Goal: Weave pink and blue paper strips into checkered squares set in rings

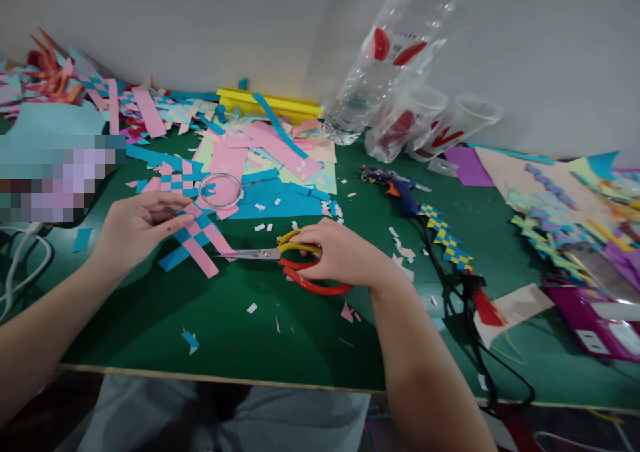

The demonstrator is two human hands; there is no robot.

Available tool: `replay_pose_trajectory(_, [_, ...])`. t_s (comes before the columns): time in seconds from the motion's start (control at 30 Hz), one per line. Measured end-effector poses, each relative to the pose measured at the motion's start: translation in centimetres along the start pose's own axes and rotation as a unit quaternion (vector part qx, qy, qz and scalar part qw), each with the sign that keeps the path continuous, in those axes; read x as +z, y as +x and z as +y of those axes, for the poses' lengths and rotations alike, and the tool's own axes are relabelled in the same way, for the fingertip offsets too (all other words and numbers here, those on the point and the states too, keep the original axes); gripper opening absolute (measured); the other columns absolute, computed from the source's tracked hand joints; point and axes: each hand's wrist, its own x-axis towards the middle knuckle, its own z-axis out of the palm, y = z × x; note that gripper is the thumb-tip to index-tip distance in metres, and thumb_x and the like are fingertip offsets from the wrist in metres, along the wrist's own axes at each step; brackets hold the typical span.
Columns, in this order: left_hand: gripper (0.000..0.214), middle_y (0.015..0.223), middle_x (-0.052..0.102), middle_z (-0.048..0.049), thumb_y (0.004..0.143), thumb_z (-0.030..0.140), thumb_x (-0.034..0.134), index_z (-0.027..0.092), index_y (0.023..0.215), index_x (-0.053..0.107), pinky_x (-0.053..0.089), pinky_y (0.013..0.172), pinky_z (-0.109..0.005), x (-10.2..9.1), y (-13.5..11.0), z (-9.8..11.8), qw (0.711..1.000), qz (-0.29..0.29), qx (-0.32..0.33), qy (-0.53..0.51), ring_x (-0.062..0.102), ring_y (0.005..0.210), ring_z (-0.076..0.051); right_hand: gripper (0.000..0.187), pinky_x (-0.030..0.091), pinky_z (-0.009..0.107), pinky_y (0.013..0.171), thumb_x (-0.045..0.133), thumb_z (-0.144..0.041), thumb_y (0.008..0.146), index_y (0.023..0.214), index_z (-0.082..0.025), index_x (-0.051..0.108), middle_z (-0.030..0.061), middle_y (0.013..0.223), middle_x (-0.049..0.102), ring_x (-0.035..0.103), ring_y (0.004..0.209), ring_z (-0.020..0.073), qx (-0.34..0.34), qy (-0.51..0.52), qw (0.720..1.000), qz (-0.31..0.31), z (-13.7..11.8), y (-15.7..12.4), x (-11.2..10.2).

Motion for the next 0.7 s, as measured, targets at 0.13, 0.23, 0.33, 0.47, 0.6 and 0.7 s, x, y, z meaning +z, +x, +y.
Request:
replay_pose_trajectory(0.13, [0.029, 0.085, 0.072, -0.0028, 0.073, 0.039, 0.073, 0.021, 0.096, 0.070, 0.056, 0.067, -0.028, 0.0, 0.1, -0.1, 1.000, 0.000, -0.003, -0.015, 0.069, 0.071, -0.018, 0.023, 0.048, 0.046, 0.082, 0.070, -0.044, 0.068, 0.084, -0.028, 0.071, 0.0004, 0.094, 0.072, 0.063, 0.082, 0.0232, 0.012, -0.018, 1.000, 0.013, 0.1, 0.1, 0.1])
replay_pose_trajectory(0.23, [0.030, 0.087, 0.072, -0.0029, 0.073, 0.038, 0.073, 0.020, 0.098, 0.070, 0.056, 0.069, -0.027, -0.1, 0.1, 0.0, 1.000, 0.010, -0.007, -0.029, 0.069, 0.073, -0.018, 0.024, 0.045, 0.049, 0.087, 0.069, -0.047, 0.069, 0.082, -0.027, 0.069, 0.0005, 0.096, 0.072, 0.063, 0.084, 0.0237, 0.016, -0.010, 1.000, 0.013, -0.2, 0.2, 0.0])
replay_pose_trajectory(0.33, [0.031, 0.088, 0.072, -0.0035, 0.072, 0.037, 0.074, 0.018, 0.097, 0.070, 0.057, 0.073, -0.028, -0.2, 0.2, -0.1, 0.999, 0.027, -0.011, -0.030, 0.069, 0.075, -0.018, 0.033, 0.044, 0.049, 0.089, 0.065, -0.049, 0.073, 0.096, -0.026, 0.066, 0.0034, 0.107, 0.069, 0.062, 0.095, 0.0259, 0.017, 0.005, 1.000, 0.006, -0.8, 0.3, -0.1])
replay_pose_trajectory(0.47, [0.032, 0.090, 0.072, -0.0048, 0.071, 0.036, 0.075, 0.016, 0.096, 0.070, 0.057, 0.078, -0.030, -0.4, 0.4, -0.3, 0.998, 0.052, -0.003, -0.040, 0.068, 0.082, -0.019, 0.041, 0.038, 0.052, 0.098, 0.063, -0.051, 0.075, 0.106, -0.024, 0.060, 0.0067, 0.117, 0.064, 0.057, 0.107, 0.0289, 0.016, 0.019, 1.000, -0.003, -1.3, 0.3, 0.0])
replay_pose_trajectory(0.6, [0.031, 0.089, 0.072, -0.0047, 0.071, 0.035, 0.075, 0.017, 0.096, 0.070, 0.057, 0.079, -0.032, -0.4, 0.5, -0.5, 0.998, 0.056, -0.001, -0.036, 0.068, 0.084, -0.020, 0.050, 0.038, 0.050, 0.100, 0.066, -0.053, 0.073, 0.111, -0.023, 0.056, 0.0091, 0.123, 0.058, 0.052, 0.115, 0.0298, 0.022, 0.029, 0.999, 0.005, -1.3, 0.2, 0.3])
replay_pose_trajectory(0.7, [0.031, 0.089, 0.072, -0.0051, 0.071, 0.034, 0.074, 0.017, 0.096, 0.070, 0.057, 0.076, -0.030, -0.2, 0.4, -0.5, 0.998, 0.057, 0.001, -0.037, 0.068, 0.080, -0.019, 0.053, 0.039, 0.048, 0.100, 0.066, -0.055, 0.073, 0.113, -0.022, 0.056, 0.0100, 0.125, 0.055, 0.048, 0.120, 0.0297, 0.023, 0.039, 0.999, 0.003, -1.3, 0.1, 0.5])
